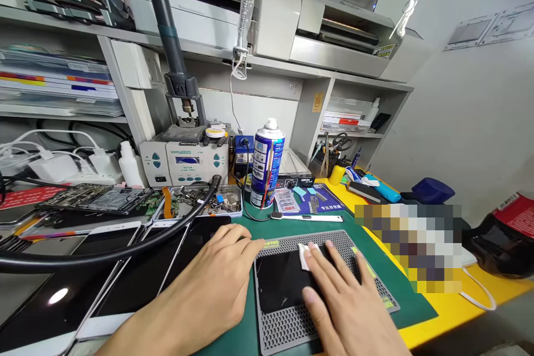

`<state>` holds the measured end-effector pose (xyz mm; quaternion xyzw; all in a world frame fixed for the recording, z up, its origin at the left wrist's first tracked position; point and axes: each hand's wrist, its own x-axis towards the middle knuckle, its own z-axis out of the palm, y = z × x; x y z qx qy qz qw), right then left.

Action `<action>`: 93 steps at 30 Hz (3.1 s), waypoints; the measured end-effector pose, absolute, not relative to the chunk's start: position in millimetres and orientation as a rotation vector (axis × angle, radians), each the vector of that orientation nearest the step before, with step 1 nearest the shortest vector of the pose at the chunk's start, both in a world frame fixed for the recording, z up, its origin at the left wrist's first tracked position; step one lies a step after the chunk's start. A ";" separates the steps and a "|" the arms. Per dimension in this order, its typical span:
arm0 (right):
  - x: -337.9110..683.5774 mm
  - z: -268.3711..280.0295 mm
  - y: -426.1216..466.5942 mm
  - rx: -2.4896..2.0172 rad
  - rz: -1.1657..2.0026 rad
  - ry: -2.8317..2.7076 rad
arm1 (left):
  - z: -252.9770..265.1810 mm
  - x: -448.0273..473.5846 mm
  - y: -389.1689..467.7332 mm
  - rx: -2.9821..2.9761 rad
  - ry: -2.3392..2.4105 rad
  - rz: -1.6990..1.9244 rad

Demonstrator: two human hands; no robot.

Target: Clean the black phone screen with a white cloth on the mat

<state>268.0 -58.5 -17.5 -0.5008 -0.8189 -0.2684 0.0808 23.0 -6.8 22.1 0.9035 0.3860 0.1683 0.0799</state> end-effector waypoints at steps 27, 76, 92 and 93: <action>290.7 -8.3 -56.6 -1.639 -0.694 -2.431 | 25.2 29.1 -14.4 2.511 1.187 0.321; 221.3 -31.2 -51.6 -1.505 -0.644 -2.253 | 35.4 29.9 -15.9 2.475 1.155 0.260; 296.3 -15.6 -59.6 -1.457 -0.904 -2.436 | 38.3 31.5 -18.3 2.431 1.212 0.230; 299.7 -18.1 -61.1 -1.417 -0.958 -2.439 | 38.5 31.3 -18.1 2.432 1.214 0.227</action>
